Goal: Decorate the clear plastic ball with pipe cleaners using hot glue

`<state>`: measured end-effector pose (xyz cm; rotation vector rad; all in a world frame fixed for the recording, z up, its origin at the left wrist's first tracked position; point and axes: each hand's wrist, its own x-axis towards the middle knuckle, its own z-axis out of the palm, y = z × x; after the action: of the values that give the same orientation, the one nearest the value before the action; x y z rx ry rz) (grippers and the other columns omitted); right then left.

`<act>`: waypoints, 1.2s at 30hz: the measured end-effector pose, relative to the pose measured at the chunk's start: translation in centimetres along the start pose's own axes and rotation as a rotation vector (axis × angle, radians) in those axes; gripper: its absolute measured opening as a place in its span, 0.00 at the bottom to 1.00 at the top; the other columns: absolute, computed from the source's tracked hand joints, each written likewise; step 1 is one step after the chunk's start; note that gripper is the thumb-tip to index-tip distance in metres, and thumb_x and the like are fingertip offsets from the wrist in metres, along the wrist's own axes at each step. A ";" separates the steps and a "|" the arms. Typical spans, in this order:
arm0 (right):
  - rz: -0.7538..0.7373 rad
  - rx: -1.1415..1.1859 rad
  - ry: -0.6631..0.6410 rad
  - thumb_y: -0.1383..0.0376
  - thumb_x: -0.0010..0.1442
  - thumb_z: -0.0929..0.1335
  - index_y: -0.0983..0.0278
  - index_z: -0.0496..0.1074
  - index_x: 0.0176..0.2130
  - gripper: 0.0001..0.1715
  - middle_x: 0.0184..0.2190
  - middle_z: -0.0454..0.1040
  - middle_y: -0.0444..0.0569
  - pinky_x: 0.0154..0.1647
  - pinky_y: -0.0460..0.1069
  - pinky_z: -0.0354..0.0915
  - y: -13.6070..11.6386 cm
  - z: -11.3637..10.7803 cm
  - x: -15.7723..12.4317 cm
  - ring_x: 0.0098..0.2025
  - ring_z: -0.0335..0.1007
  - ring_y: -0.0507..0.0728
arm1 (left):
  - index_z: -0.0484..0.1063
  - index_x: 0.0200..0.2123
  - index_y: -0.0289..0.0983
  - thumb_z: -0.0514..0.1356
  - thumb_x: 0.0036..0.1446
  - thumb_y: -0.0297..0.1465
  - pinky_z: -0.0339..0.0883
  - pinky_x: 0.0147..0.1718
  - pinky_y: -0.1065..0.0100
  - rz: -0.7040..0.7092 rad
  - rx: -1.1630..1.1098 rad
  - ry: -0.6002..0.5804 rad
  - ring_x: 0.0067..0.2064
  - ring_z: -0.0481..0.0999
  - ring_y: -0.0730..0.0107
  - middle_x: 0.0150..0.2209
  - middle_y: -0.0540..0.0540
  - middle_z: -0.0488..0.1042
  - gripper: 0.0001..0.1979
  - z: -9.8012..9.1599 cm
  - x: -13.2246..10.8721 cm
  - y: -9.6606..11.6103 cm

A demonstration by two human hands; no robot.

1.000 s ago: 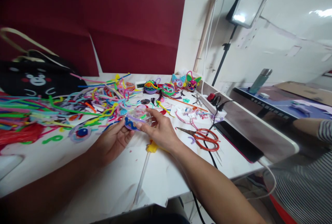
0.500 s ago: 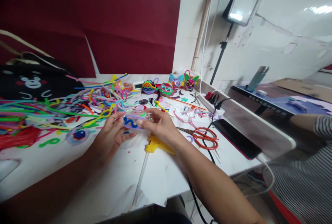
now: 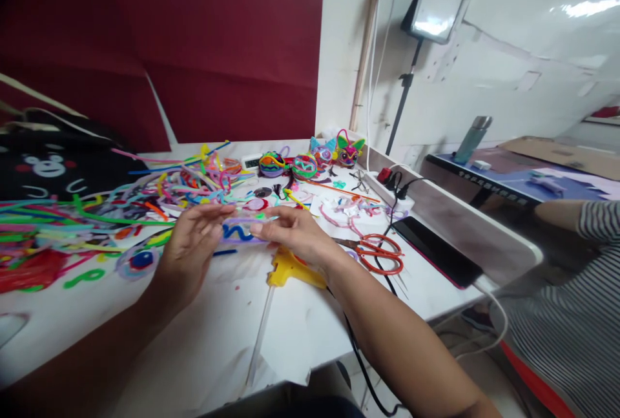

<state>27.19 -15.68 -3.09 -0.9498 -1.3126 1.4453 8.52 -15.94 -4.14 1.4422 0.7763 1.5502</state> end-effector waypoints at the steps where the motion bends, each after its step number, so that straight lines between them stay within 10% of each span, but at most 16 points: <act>1: 0.010 0.011 -0.005 0.55 0.43 0.78 0.62 0.75 0.41 0.26 0.27 0.75 0.43 0.35 0.49 0.68 0.0 0.0 0.0 0.35 0.72 0.56 | 0.73 0.43 0.41 0.62 0.56 0.26 0.58 0.58 0.66 0.030 0.023 -0.021 0.56 0.69 0.63 0.49 0.45 0.73 0.11 -0.1 0.0 0.1; 14: 0.097 0.156 -0.031 0.60 0.37 0.81 0.66 0.74 0.37 0.27 0.29 0.74 0.44 0.33 0.46 0.69 -0.8 0.6 -0.3 0.32 0.71 0.51 | 0.75 0.50 0.47 0.52 0.64 0.22 0.58 0.61 0.61 0.468 0.495 -0.323 0.58 0.68 0.67 0.56 0.50 0.72 0.19 -2.3 0.2 -0.7; 36: 0.135 0.240 -0.089 0.61 0.36 0.81 0.66 0.74 0.34 0.25 0.30 0.76 0.44 0.39 0.48 0.71 -0.8 0.5 -0.4 0.32 0.73 0.51 | 0.65 0.60 0.43 0.46 0.66 0.24 0.54 0.63 0.45 0.626 0.466 -0.571 0.66 0.60 0.54 0.66 0.44 0.60 0.22 -3.2 0.5 -0.4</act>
<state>26.89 -16.23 -2.22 -0.8352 -1.1239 1.7235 5.50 -15.00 -4.75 2.5062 0.3536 1.2956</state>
